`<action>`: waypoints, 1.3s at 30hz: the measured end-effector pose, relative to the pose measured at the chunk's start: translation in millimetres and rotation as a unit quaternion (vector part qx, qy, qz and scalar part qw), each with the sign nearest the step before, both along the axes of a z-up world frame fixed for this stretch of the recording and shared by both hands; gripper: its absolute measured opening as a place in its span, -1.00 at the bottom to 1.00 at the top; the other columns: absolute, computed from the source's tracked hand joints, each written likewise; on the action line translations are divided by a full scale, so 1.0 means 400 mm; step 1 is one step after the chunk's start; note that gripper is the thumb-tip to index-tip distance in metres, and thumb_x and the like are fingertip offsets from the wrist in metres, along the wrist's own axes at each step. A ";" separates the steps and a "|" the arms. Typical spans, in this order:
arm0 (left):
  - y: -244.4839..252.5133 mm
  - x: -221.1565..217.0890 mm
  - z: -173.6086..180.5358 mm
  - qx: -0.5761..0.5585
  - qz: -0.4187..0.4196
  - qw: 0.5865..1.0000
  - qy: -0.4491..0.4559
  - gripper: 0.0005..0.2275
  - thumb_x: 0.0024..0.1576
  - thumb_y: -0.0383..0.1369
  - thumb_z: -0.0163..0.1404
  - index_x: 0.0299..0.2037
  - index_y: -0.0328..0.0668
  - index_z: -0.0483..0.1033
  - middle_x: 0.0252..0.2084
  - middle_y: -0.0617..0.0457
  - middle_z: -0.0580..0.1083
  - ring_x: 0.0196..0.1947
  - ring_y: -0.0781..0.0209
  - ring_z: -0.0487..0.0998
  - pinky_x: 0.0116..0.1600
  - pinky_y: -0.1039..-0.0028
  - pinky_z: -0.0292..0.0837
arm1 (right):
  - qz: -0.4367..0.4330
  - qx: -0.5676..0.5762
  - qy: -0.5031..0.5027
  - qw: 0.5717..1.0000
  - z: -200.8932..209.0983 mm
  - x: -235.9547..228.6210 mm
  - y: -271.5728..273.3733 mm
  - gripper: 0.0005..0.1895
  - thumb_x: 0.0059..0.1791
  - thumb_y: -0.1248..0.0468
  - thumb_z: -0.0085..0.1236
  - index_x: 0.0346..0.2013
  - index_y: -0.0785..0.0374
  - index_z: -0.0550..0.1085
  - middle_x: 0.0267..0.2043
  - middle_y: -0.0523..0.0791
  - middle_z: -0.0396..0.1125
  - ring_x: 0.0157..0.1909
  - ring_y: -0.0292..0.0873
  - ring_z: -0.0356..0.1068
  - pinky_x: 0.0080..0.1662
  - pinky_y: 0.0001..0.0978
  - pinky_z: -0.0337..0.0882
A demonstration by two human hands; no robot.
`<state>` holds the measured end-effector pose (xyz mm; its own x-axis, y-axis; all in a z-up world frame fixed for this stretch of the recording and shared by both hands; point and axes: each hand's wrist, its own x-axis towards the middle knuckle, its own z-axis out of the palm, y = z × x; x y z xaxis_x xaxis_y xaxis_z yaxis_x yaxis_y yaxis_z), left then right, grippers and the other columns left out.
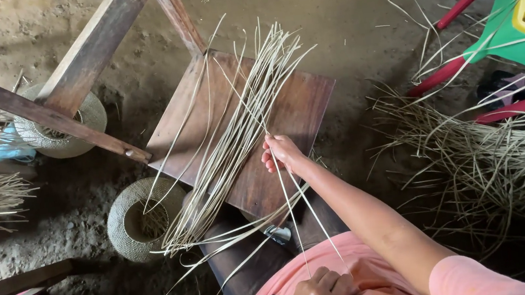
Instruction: Sorting and organizing thin straw strips into a neat bundle by hand.
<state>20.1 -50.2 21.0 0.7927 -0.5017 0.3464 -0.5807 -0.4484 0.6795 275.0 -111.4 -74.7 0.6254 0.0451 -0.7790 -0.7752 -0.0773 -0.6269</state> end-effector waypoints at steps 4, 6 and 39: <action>0.004 -0.001 0.004 0.010 -0.005 1.000 0.020 -0.89 0.16 -0.46 0.02 -0.39 -0.27 0.39 -0.54 -0.02 0.30 -0.51 0.11 0.35 -0.63 0.39 0.11 | 0.003 -0.002 -0.002 1.000 -0.004 0.001 0.000 -0.67 0.12 0.11 -0.35 -0.36 0.26 0.27 -0.59 -0.05 0.29 -0.71 -0.24 0.21 -0.56 -0.40 0.37; 0.005 -0.006 0.000 0.001 0.013 1.000 0.022 -0.84 0.16 -0.41 0.05 -0.43 -0.25 0.36 -0.56 -0.01 0.28 -0.54 0.11 0.34 -0.64 0.37 0.10 | -0.003 0.002 -0.005 1.000 -0.011 0.002 -0.001 -0.67 0.12 0.10 -0.33 -0.38 0.24 0.26 -0.60 -0.05 0.29 -0.72 -0.24 0.21 -0.58 -0.41 0.35; 0.413 0.040 -0.169 -0.164 0.394 0.873 0.236 -0.82 -0.02 -0.55 -0.10 -0.34 -0.18 0.59 -0.41 0.13 0.58 -0.40 0.39 0.55 -0.25 0.62 0.46 | 0.033 -0.014 -0.266 0.963 0.075 0.150 -0.047 -0.62 0.07 0.04 -0.31 -0.14 0.29 0.32 -0.42 -0.06 0.39 -0.58 -0.30 0.34 -0.46 -0.56 0.46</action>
